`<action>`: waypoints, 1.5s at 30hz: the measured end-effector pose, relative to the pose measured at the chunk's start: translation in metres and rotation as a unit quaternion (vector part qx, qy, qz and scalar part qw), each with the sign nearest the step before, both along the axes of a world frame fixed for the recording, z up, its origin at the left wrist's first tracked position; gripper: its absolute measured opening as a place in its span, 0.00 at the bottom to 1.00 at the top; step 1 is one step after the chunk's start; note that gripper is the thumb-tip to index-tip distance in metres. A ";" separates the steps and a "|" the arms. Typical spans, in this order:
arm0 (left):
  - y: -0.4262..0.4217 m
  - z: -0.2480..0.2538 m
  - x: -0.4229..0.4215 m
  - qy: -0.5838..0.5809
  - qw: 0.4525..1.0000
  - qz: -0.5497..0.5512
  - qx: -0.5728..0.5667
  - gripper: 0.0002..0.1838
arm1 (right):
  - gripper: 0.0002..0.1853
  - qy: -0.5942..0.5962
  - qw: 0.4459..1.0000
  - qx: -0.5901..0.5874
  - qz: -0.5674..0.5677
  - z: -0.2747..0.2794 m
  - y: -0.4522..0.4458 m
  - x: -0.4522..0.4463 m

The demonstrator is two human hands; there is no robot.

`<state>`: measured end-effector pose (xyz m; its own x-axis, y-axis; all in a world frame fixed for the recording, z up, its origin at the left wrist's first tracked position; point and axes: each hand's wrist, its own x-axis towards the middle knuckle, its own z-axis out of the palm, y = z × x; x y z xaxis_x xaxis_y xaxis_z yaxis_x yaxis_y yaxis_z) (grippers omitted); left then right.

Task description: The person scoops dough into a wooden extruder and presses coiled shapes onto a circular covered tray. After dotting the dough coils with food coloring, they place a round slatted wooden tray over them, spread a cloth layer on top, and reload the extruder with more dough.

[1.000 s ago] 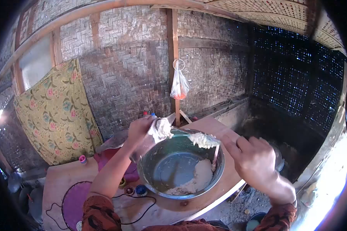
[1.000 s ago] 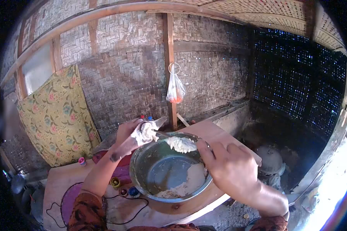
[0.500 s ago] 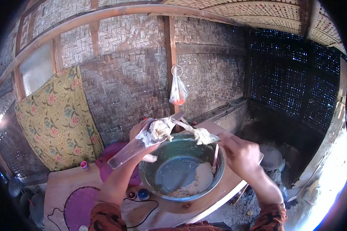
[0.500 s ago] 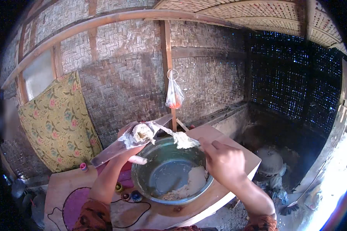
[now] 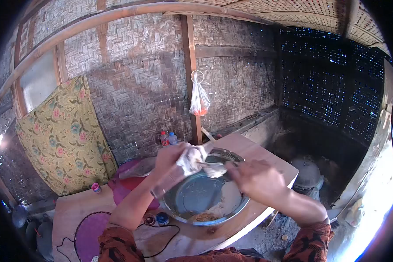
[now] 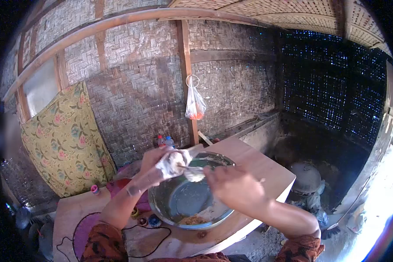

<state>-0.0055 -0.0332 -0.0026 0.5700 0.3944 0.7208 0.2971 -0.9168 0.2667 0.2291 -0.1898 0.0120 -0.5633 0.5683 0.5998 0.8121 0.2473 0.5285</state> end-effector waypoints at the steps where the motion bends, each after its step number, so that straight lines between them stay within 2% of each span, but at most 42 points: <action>1: 0.002 0.004 -0.009 0.043 0.993 0.105 0.035 0.13 | 0.16 0.037 0.999 -0.014 -0.017 0.003 -0.006 0.008; 2: 0.013 0.000 -0.015 0.034 0.992 0.117 0.019 0.15 | 0.16 0.087 0.996 -0.021 -0.027 0.009 -0.013 0.018; 3: 0.030 -0.010 -0.018 -0.044 0.995 0.056 -0.064 0.17 | 0.16 0.085 0.996 -0.017 -0.026 0.007 -0.007 0.018; 4: 0.055 -0.026 -0.009 -0.210 0.940 -0.126 -0.238 0.19 | 0.16 0.233 0.972 0.001 0.024 0.000 0.003 0.017; 5: 0.065 -0.037 0.005 -0.313 0.855 -0.246 -0.333 0.22 | 0.17 0.378 0.923 0.015 0.073 -0.010 0.016 0.014; 6: 0.049 -0.030 0.010 -0.225 0.952 -0.100 -0.182 0.22 | 0.20 0.428 0.896 -0.006 0.123 -0.022 0.033 0.001; 7: 0.030 -0.018 0.016 -0.123 0.991 0.050 -0.017 0.23 | 0.23 0.475 0.862 -0.025 0.175 -0.033 0.050 -0.012; 8: 0.003 0.005 0.026 -0.036 0.986 0.132 0.099 0.24 | 0.25 0.518 0.824 -0.041 0.227 -0.045 0.068 -0.025; 10: 0.006 0.009 0.035 -0.065 0.985 0.133 0.088 0.21 | 0.26 0.504 0.837 -0.012 0.212 -0.065 0.067 -0.039; 11: 0.003 0.015 0.034 -0.095 0.984 0.131 0.073 0.20 | 0.25 0.509 0.830 -0.046 0.223 -0.075 0.063 -0.041; 12: 0.031 0.001 0.027 -0.097 0.978 0.174 0.067 0.18 | 0.25 0.512 0.825 -0.063 0.231 -0.084 0.060 -0.039; 13: 0.026 0.003 0.021 -0.184 0.973 0.129 -0.059 0.18 | 0.25 0.514 0.820 -0.080 0.239 -0.092 0.057 -0.037; 15: 0.048 -0.003 0.004 -0.126 0.972 0.191 0.060 0.16 | 0.23 0.587 0.717 -0.281 0.250 -0.105 0.051 -0.012; 16: 0.042 0.004 0.006 -0.126 0.972 0.190 0.060 0.16 | 0.23 0.587 0.717 -0.280 0.250 -0.092 0.052 -0.008; 18: 0.028 0.010 0.010 -0.128 0.978 0.140 0.091 0.14 | 0.21 0.635 0.705 -0.300 0.099 -0.063 0.050 0.001; 19: 0.030 0.005 0.011 -0.126 0.978 0.141 0.085 0.14 | 0.21 0.637 0.702 -0.304 0.095 -0.073 0.055 -0.003; 21: 0.039 0.002 0.013 -0.074 0.979 0.189 0.029 0.18 | 0.21 0.616 0.731 -0.242 0.169 -0.087 0.066 -0.013; 23: 0.041 0.005 0.016 -0.069 0.974 0.213 0.039 0.18 | 0.20 0.598 0.744 -0.211 0.212 -0.091 0.066 -0.022; 26: 0.054 0.005 0.005 -0.079 0.965 0.220 0.116 0.17 | 0.21 0.643 0.656 -0.333 0.213 -0.090 0.050 -0.026; 27: 0.068 0.000 -0.006 -0.079 0.964 0.227 0.115 0.17 | 0.21 0.640 0.655 -0.338 0.216 -0.086 0.044 -0.014; 29: 0.094 -0.007 -0.034 -0.170 0.976 0.136 -0.022 0.15 | 0.19 0.578 0.651 -0.466 0.157 -0.079 0.041 0.017; 30: 0.086 -0.003 -0.043 -0.198 0.972 0.114 -0.055 0.16 | 0.19 0.572 0.653 -0.470 0.160 -0.077 0.044 0.024; 31: 0.075 0.006 -0.049 -0.182 0.974 0.129 -0.038 0.16 | 0.18 0.378 0.786 -0.489 0.003 -0.077 0.047 0.028; 32: 0.065 0.017 -0.055 -0.115 0.975 0.187 0.030 0.17 | 0.18 0.152 0.857 -0.469 -0.153 -0.080 0.048 0.028; 33: 0.049 0.028 -0.058 -0.022 0.950 0.279 0.137 0.18 | 0.18 0.147 0.855 -0.474 -0.148 -0.083 0.050 0.024; 34: 0.033 0.039 -0.062 0.056 0.895 0.366 0.249 0.19 | 0.18 0.167 0.878 -0.439 -0.092 -0.085 0.054 0.019; 35: 0.017 0.047 -0.075 -0.047 0.955 0.269 0.114 0.19 | 0.18 0.184 0.897 -0.400 -0.033 -0.085 0.061 0.013; 36: 0.000 0.054 -0.087 -0.172 0.971 0.163 -0.010 0.19 | 0.18 0.200 0.912 -0.358 0.027 -0.084 0.068 0.007; 37: -0.003 0.058 -0.099 -0.274 0.954 0.029 -0.117 0.15 | 0.18 0.215 0.920 -0.317 0.089 -0.083 0.074 -0.001; 38: -0.006 0.062 -0.111 -0.381 0.894 -0.103 -0.212 0.12 | 0.18 0.231 0.920 -0.278 0.149 -0.082 0.078 -0.010; 39: -0.014 0.063 -0.113 -0.465 0.801 -0.265 -0.268 0.07 | 0.21 0.331 0.834 -0.366 0.246 -0.076 0.077 -0.030; 40: -0.035 0.068 -0.109 -0.476 0.771 -0.303 -0.295 0.07 | 0.24 0.421 0.719 -0.443 0.331 -0.072 0.074 -0.057; 41: -0.040 0.060 -0.108 -0.482 0.771 -0.294 -0.295 0.07 | 0.32 0.495 0.518 -0.574 0.397 -0.092 0.079 -0.079; 42: -0.046 0.049 -0.109 -0.512 0.713 -0.334 -0.343 0.08 | 0.43 0.525 0.290 -0.678 0.426 -0.107 0.080 -0.106; 43: -0.052 0.038 -0.110 -0.538 0.650 -0.374 -0.385 0.09 | 0.51 0.544 0.021 -0.749 0.378 -0.113 0.070 -0.126; 45: -0.054 0.006 -0.118 -0.548 0.609 -0.369 -0.439 0.10 | 0.52 0.613 -0.249 -0.662 0.352 -0.106 0.042 -0.169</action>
